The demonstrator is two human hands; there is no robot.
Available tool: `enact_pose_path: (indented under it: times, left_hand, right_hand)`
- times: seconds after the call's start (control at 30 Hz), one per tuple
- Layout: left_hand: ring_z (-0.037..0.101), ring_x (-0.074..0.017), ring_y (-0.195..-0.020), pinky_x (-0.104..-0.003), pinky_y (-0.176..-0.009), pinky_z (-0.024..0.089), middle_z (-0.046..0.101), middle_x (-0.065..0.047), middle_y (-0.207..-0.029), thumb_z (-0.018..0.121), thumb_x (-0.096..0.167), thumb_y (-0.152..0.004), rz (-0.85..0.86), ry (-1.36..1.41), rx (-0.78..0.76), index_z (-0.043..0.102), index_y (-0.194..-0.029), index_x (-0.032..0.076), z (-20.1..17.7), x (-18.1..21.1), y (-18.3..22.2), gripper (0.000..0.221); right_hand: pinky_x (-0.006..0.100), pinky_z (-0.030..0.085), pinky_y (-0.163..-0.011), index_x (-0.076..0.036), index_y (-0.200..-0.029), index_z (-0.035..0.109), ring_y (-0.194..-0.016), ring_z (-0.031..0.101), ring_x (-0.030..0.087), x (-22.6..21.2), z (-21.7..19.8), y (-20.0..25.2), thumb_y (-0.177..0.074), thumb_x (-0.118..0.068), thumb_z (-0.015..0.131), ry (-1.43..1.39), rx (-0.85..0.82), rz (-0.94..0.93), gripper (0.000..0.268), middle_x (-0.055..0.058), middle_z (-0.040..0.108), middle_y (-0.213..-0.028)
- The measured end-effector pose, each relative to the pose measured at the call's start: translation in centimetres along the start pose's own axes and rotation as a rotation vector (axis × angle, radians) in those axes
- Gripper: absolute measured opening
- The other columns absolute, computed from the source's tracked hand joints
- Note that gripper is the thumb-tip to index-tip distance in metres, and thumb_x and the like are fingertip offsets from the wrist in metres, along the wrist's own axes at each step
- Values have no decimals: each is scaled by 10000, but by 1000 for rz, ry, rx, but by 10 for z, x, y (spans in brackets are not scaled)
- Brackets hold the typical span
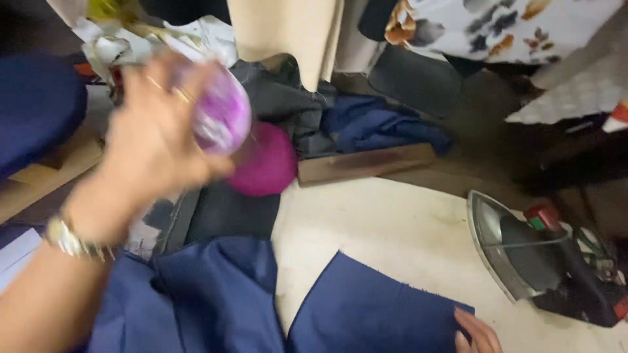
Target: The person marks fabric with a ruler and chalk before pressing it with an industrial iron on a work table.
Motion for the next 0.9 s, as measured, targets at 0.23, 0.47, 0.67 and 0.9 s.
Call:
enact_pose_path:
  times: [0.23,0.47,0.67,0.9]
  left_hand:
    - [432,-413,-1119,-494,-729,537,372,-228,-1376,889,518,-423,208,133,-103,333,-1471,233,86,125,55,1220]
    - [385,-431,-1220,-469,-813,553,305,-207,-1401,833,422,-509,155,252,-361,292,-1500,237,136,147,73,1145]
    - [310,-532,-1271,-593,-990,399,327,-264,-1419,887,408,-556,88,636,-301,341,-1466,108,122,110,79,1103]
    - [419,-375,-1261,-445,-1037,389,547,-96,-1197,721,143,-800,-130,623,-95,667,-1014,131,108,70,88,221]
  right_hand:
    - [322,453,-970,-19,-1077,656,-1040,624,216,-36,61,-62,-899,-49,560,-118,-605,-307,205,95,662,-1090]
    - [402,488,-836,-69,-933,677,-940,610,290,-122,135,-68,-872,-90,670,-185,-759,-502,65,71,605,-942]
    - [394,428,-769,-84,-827,691,-877,539,253,-112,189,-32,-765,-120,752,148,-966,-576,94,45,536,-841]
    - [372,343,-789,-99,-746,697,-859,479,194,-108,218,-6,-720,-134,756,443,-1071,-695,73,21,532,-793]
Point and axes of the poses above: each hand's wrist, its own y-axis away from the middle knuckle, its own z-axis out of the palm, x = y × z, the point moved 8 cm from there along -y, towards the middle knuckle
